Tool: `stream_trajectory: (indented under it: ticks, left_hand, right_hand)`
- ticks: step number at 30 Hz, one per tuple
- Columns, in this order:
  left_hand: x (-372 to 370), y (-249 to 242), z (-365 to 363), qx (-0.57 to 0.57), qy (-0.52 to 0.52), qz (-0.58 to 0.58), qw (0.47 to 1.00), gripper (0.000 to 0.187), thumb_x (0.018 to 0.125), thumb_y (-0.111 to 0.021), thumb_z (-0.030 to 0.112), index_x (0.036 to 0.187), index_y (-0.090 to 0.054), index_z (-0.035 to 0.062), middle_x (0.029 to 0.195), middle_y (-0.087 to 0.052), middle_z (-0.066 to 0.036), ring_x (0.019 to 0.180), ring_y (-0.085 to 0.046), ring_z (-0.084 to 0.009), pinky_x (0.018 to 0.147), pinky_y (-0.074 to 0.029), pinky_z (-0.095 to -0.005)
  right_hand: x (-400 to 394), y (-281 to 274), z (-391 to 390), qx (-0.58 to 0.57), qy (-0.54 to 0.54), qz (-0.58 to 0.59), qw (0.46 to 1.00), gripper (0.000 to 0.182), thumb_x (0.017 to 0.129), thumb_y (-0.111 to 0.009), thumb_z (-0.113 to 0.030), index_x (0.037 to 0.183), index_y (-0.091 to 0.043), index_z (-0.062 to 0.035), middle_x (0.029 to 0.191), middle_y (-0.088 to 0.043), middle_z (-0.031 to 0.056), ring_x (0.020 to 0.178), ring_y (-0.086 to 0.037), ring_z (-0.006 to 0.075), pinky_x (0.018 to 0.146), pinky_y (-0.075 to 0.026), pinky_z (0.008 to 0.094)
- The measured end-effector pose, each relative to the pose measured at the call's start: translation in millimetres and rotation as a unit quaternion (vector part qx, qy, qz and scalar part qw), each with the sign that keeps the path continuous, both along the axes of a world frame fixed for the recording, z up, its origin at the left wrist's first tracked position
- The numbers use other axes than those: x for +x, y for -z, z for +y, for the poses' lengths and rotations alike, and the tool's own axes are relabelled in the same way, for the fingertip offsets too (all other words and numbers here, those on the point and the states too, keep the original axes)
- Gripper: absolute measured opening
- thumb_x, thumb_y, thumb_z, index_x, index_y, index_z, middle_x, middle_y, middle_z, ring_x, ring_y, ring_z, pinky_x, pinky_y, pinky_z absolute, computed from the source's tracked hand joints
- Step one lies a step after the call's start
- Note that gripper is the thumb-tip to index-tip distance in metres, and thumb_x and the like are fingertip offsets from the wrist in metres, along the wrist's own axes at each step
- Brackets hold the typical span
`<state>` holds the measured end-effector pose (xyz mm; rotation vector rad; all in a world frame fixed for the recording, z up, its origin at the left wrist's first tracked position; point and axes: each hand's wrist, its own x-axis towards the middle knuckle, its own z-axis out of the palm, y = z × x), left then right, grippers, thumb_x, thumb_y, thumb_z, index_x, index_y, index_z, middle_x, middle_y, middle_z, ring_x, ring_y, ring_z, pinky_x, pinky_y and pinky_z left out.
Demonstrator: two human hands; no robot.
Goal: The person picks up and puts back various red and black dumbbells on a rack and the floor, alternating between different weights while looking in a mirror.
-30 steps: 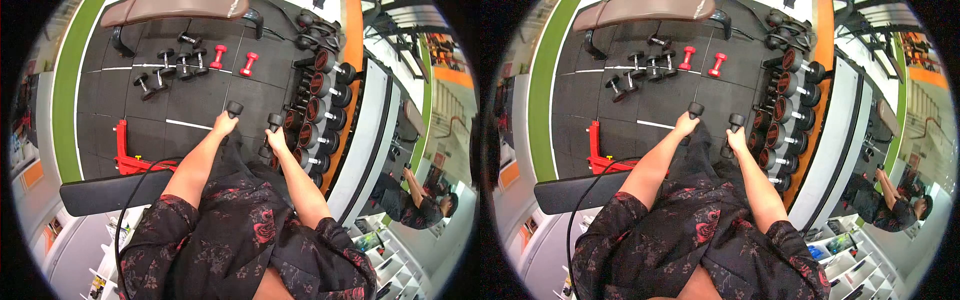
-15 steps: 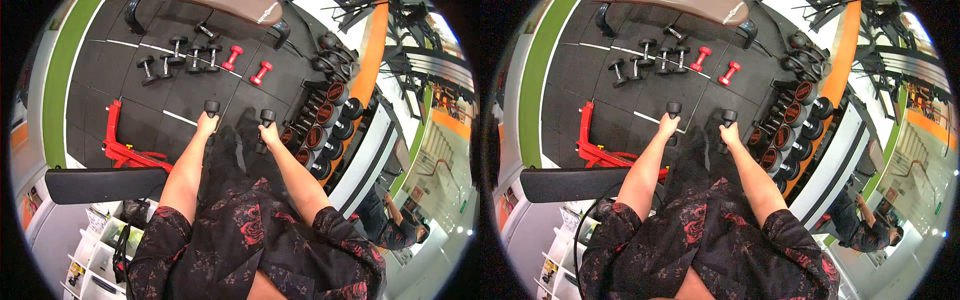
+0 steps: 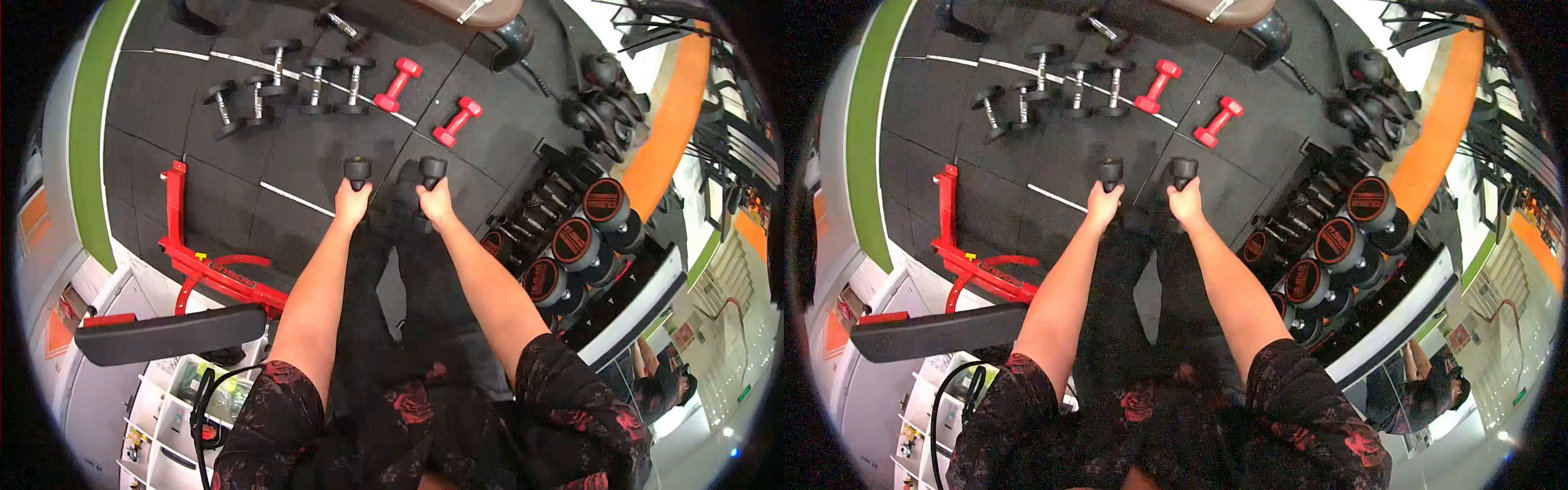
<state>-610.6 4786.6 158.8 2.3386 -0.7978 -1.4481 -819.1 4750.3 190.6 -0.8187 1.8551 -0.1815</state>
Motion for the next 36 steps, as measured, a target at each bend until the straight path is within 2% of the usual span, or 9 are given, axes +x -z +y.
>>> stream_trajectory:
  ticks: [1, 3, 5, 12, 16, 29, 30, 34, 36]
  left_hand:
    - [-3.2, 26.6, -6.3, -0.030, 0.012, -0.021, 0.999, 0.036, 0.082, -0.069, 0.028, 0.098, -0.056, -0.0015, 0.076, -0.062, -0.011, 0.063, -0.062, -0.0205, 0.064, -0.049, -0.0363]
    - [-7.7, 74.7, -18.4, -0.009, 0.033, -0.045, 0.998, 0.038, 0.080, -0.070, 0.029, 0.096, -0.056, -0.0018, 0.075, -0.064, -0.012, 0.066, -0.064, -0.0218, 0.065, -0.049, -0.0360]
    - [-10.0, 111.8, -35.3, 0.049, 0.023, -0.004, 0.999, 0.051, 0.075, -0.068, 0.033, 0.112, -0.058, -0.0004, 0.103, -0.066, -0.026, 0.102, -0.063, -0.0416, 0.087, -0.048, -0.0444]
    - [-18.8, 241.4, -76.0, 0.026, 0.100, -0.033, 0.994, 0.052, 0.074, -0.068, 0.027, 0.117, -0.056, 0.0003, 0.107, -0.065, -0.027, 0.104, -0.061, -0.0428, 0.089, -0.048, -0.0451]
    - [-17.5, 300.6, -84.9, 0.024, 0.133, -0.044, 0.990, 0.048, 0.075, -0.067, 0.026, 0.113, -0.057, -0.0021, 0.105, -0.065, -0.029, 0.103, -0.061, -0.0435, 0.090, -0.048, -0.0463]
    - [-17.6, 356.9, -82.6, -0.018, 0.203, -0.083, 0.976, 0.048, 0.078, -0.071, 0.026, 0.113, -0.056, -0.0031, 0.106, -0.064, -0.027, 0.104, -0.061, -0.0430, 0.092, -0.047, -0.0462]
    - [-21.1, 356.4, -78.0, -0.026, 0.202, -0.101, 0.974, 0.049, 0.079, -0.070, 0.024, 0.117, -0.055, -0.0032, 0.108, -0.064, -0.027, 0.105, -0.060, -0.0430, 0.093, -0.047, -0.0458]
    - [-36.4, 308.9, -62.0, -0.095, 0.194, -0.136, 0.967, 0.057, 0.079, -0.066, 0.020, 0.128, -0.049, -0.0035, 0.110, -0.062, -0.027, 0.105, -0.058, -0.0427, 0.094, -0.046, -0.0444]
    - [-38.6, 257.6, -61.2, -0.056, 0.187, -0.046, 0.980, 0.052, 0.082, -0.063, 0.014, 0.128, -0.046, -0.0049, 0.107, -0.061, -0.027, 0.104, -0.059, -0.0417, 0.093, -0.047, -0.0451]
  right_hand:
    - [-1.1, 25.0, -9.6, 0.006, 0.006, -0.009, 1.000, 0.052, 0.080, -0.066, -0.019, 0.118, -0.040, 0.0053, 0.109, -0.058, 0.0293, 0.104, -0.059, 0.0416, 0.091, -0.045, 0.0438]
    - [-1.5, 74.8, -24.9, 0.010, 0.014, 0.014, 1.000, 0.052, 0.080, -0.067, -0.019, 0.119, -0.040, 0.0042, 0.107, -0.059, 0.0292, 0.104, -0.060, 0.0417, 0.091, -0.045, 0.0439]
    - [-0.7, 118.4, -38.1, -0.019, 0.034, 0.014, 0.999, 0.052, 0.080, -0.067, -0.019, 0.118, -0.040, 0.0042, 0.106, -0.060, 0.0295, 0.102, -0.060, 0.0429, 0.090, -0.045, 0.0444]
    - [10.4, 289.8, -76.8, -0.020, 0.013, 0.064, 0.998, 0.055, 0.080, -0.069, -0.021, 0.114, -0.039, 0.0081, 0.107, -0.059, 0.0346, 0.105, -0.058, 0.0488, 0.092, -0.046, 0.0485]
    - [24.7, 341.9, -99.9, -0.001, 0.000, 0.095, 0.995, 0.054, 0.079, -0.072, -0.021, 0.112, -0.040, 0.0081, 0.111, -0.058, 0.0350, 0.108, -0.057, 0.0479, 0.095, -0.046, 0.0466]
    - [31.3, 368.6, -107.6, -0.019, -0.005, 0.112, 0.994, 0.045, 0.080, -0.068, -0.012, 0.111, -0.041, 0.0092, 0.115, -0.053, 0.0324, 0.109, -0.054, 0.0468, 0.097, -0.044, 0.0469]
    - [28.9, 363.3, -106.9, -0.011, -0.017, 0.084, 0.996, 0.050, 0.080, -0.066, -0.011, 0.117, -0.041, 0.0103, 0.119, -0.050, 0.0329, 0.113, -0.052, 0.0458, 0.099, -0.042, 0.0460]
    - [29.7, 306.9, -79.8, -0.036, -0.031, 0.081, 0.996, 0.064, 0.079, -0.066, -0.013, 0.131, -0.036, 0.0096, 0.124, -0.047, 0.0320, 0.120, -0.046, 0.0448, 0.104, -0.039, 0.0437]
    - [23.2, 274.2, -56.2, -0.048, -0.035, 0.051, 0.997, 0.060, 0.079, -0.067, -0.013, 0.130, -0.041, 0.0050, 0.125, -0.048, 0.0300, 0.117, -0.048, 0.0438, 0.103, -0.040, 0.0446]
